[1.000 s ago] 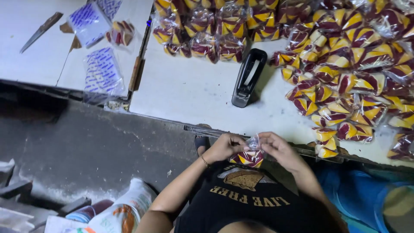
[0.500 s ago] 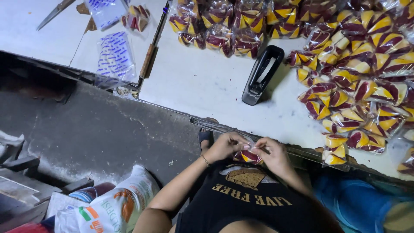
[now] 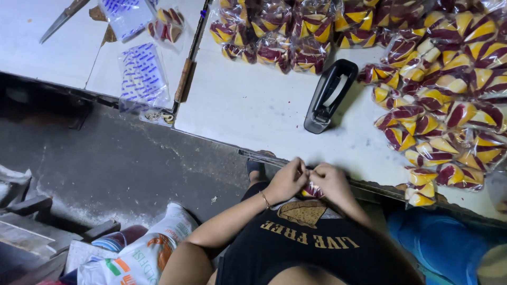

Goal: Sealing individual plastic bags of bread items using a manual tape dispenser at a packaging station.

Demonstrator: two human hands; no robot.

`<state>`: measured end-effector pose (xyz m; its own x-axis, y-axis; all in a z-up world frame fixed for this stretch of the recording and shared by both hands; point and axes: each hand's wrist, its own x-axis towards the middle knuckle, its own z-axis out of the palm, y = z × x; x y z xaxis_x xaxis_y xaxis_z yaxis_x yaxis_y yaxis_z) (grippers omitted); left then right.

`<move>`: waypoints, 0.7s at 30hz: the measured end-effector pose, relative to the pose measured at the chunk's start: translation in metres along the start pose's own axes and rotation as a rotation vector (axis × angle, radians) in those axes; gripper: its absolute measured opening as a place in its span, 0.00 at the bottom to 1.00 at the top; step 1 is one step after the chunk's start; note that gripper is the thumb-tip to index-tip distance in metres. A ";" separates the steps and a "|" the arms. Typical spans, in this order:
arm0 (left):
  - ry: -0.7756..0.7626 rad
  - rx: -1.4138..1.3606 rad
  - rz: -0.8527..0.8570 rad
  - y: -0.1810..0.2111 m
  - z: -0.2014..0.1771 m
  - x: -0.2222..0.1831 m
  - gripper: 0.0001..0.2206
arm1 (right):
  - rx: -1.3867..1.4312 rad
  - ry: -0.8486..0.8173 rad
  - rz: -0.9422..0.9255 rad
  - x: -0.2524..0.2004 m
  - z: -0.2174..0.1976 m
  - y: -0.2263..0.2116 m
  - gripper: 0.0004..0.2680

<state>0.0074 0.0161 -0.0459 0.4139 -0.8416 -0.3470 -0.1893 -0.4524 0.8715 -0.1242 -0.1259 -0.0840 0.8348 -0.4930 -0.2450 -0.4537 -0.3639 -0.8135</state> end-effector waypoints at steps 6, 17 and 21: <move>0.129 -0.004 0.087 0.035 -0.062 0.020 0.13 | 0.267 0.596 0.124 0.088 -0.026 -0.054 0.12; 0.016 0.088 0.190 0.035 -0.114 0.069 0.15 | -0.284 0.557 0.262 0.068 -0.012 -0.055 0.06; -0.044 0.106 0.246 0.035 -0.122 0.086 0.16 | 0.248 0.520 -0.091 0.056 -0.001 -0.094 0.04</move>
<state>0.1450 -0.0355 -0.0031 0.3056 -0.9409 -0.1461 -0.3727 -0.2595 0.8910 -0.0356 -0.1201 -0.0208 0.5760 -0.8143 0.0720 -0.2481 -0.2580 -0.9337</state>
